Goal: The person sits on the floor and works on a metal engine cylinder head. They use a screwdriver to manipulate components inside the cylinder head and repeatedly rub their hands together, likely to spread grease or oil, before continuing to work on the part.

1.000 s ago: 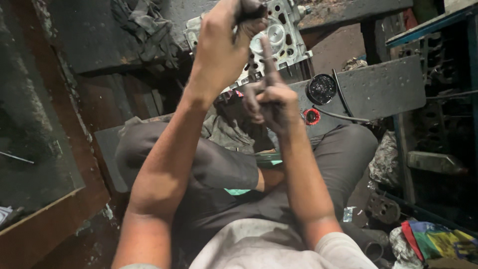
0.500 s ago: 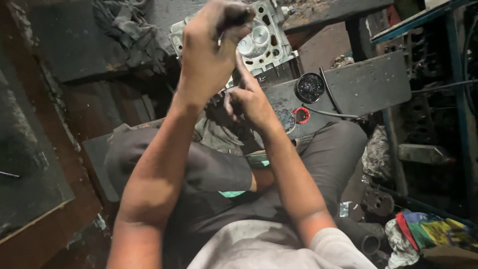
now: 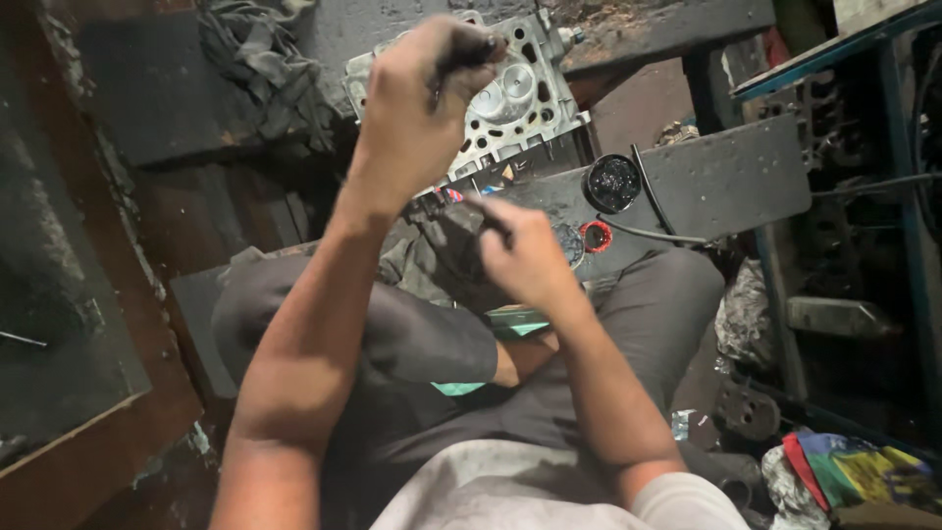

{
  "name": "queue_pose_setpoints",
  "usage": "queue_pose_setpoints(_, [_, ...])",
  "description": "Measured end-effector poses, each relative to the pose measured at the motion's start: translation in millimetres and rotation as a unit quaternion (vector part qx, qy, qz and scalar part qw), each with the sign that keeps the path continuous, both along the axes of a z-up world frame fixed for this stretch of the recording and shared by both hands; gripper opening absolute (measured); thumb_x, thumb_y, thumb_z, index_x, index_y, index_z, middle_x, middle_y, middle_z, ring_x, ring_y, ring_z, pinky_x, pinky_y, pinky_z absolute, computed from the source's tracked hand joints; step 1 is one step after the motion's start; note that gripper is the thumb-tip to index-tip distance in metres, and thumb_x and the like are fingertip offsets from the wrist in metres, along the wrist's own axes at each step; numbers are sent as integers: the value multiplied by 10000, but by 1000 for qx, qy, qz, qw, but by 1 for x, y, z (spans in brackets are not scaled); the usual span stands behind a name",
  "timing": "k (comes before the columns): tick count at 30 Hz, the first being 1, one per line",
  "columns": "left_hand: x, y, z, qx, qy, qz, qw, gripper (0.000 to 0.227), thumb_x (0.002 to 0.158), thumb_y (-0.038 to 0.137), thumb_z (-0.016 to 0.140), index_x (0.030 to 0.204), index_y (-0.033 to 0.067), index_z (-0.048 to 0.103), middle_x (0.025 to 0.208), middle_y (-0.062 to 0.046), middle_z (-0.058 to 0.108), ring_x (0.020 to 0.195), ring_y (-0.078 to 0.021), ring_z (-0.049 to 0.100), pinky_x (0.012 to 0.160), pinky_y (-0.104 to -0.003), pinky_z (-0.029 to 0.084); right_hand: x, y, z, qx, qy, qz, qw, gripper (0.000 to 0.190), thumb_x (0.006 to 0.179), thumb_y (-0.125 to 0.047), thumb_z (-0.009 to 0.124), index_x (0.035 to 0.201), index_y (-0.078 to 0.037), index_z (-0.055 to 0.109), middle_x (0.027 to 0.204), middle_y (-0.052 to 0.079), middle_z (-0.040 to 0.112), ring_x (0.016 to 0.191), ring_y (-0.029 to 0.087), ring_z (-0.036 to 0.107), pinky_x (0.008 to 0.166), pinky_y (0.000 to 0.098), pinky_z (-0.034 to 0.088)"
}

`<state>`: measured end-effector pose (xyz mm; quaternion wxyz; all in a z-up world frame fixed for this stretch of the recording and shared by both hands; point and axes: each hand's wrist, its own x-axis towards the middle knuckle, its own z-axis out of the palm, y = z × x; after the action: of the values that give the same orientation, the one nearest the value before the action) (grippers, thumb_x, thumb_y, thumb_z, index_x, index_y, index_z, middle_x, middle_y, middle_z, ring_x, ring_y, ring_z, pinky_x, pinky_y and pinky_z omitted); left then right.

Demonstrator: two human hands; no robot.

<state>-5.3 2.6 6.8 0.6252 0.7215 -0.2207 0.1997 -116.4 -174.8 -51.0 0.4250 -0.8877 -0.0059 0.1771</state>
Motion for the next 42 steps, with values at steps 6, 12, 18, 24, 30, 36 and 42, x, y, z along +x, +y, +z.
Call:
queue_pose_setpoints(6, [8, -8, -4, 73, 108, 112, 985, 498, 811, 248, 993, 911, -19, 586, 819, -113, 658, 750, -183, 618, 700, -318, 534, -47, 14, -92, -268, -316, 149, 898, 651, 659, -181, 663, 1269, 46, 669, 1196, 341, 565, 1021, 504, 560, 910, 524, 491])
queue_pose_setpoints(12, [5, 4, -8, -8, -41, 92, 995, 394, 1017, 309, 838, 1108, 38, 567, 957, -42, 655, 863, -124, 671, 806, -283, 584, -49, 17, -118, -164, -194, 53, 966, 257, 844, -71, 617, 1097, -43, 659, 1198, 198, 600, 1091, 462, 580, 946, 528, 486])
queue_pose_setpoints(18, [24, 23, -19, -63, -14, 194, 979, 381, 1129, 417, 640, 1053, 47, 588, 900, -19, 660, 824, -105, 637, 804, -293, 560, -11, 23, -55, -113, -295, -13, 949, 739, 695, -213, 810, 1268, 116, 480, 1260, 431, 406, 1050, 560, 491, 845, 512, 476])
queue_pose_setpoints(24, [33, 29, -23, -210, 53, 159, 963, 375, 1092, 428, 583, 1074, 54, 559, 857, 6, 617, 770, -69, 636, 706, -239, 565, 99, 25, 86, 129, -474, -19, 871, 522, 1177, -478, 480, 1373, 4, 431, 1206, 110, 531, 1117, 201, 551, 989, 373, 486])
queue_pose_setpoints(30, [29, 36, -16, -267, 80, 165, 946, 353, 1085, 399, 588, 1047, 51, 543, 798, 4, 580, 723, -73, 572, 685, -240, 507, 153, 69, 82, 461, -151, -80, 871, 471, 1057, -437, 554, 705, -147, 437, 589, -13, 396, 496, 131, 412, 446, 306, 324])
queue_pose_setpoints(36, [17, 13, -15, -196, 39, 230, 953, 353, 1103, 401, 598, 1127, 50, 571, 960, -31, 608, 931, -130, 605, 916, -327, 527, 164, 50, 56, 507, -61, -64, 857, 487, 1102, -458, 555, 730, -164, 446, 641, -10, 406, 574, 130, 407, 521, 306, 302])
queue_pose_setpoints(42, [-8, -61, -24, -134, 125, -108, 977, 948, 1063, 717, 228, 1669, 17, 24, 1773, -237, -31, 1656, -324, -34, 1330, -454, 31, 146, 54, 14, 577, -3, -88, 812, 681, 1029, -575, 375, 1340, 31, 406, 1361, 176, 465, 1271, 277, 444, 1094, 398, 364])
